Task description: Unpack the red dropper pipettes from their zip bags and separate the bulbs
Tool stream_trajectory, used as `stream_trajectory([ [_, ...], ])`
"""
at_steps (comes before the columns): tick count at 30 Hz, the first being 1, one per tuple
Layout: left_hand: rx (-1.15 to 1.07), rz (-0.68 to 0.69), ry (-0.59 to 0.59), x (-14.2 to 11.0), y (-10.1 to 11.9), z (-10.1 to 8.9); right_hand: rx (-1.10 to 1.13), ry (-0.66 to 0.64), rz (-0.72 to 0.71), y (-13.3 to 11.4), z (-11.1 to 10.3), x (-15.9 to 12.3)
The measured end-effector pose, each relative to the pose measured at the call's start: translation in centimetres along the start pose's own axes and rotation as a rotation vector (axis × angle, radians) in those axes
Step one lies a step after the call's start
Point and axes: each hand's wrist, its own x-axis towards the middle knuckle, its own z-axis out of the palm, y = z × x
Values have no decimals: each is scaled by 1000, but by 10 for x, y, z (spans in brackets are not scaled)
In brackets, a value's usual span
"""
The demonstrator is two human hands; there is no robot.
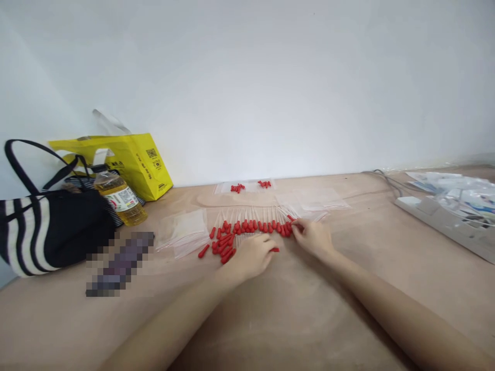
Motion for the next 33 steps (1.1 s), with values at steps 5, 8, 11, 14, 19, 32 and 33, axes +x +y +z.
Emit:
stream_trajectory([
  [5,158,135,-48,42,17,28,-28,52,184,19,-4,16],
  [8,163,112,-14,47,18,32,-25,9,175,19,-6,20],
  [11,134,64,52,35,12,25,-84,-48,139,13,-8,20],
  [14,109,22,108,13,-1,12,-158,-83,117,5,-9,18],
  [19,48,-79,210,-26,-28,-7,-194,-125,128,2,-8,18],
  [32,-889,-575,163,9,-21,5,497,-149,4,-57,27,2],
  [33,-934,-609,175,11,-21,8,516,-153,1,-61,31,0],
])
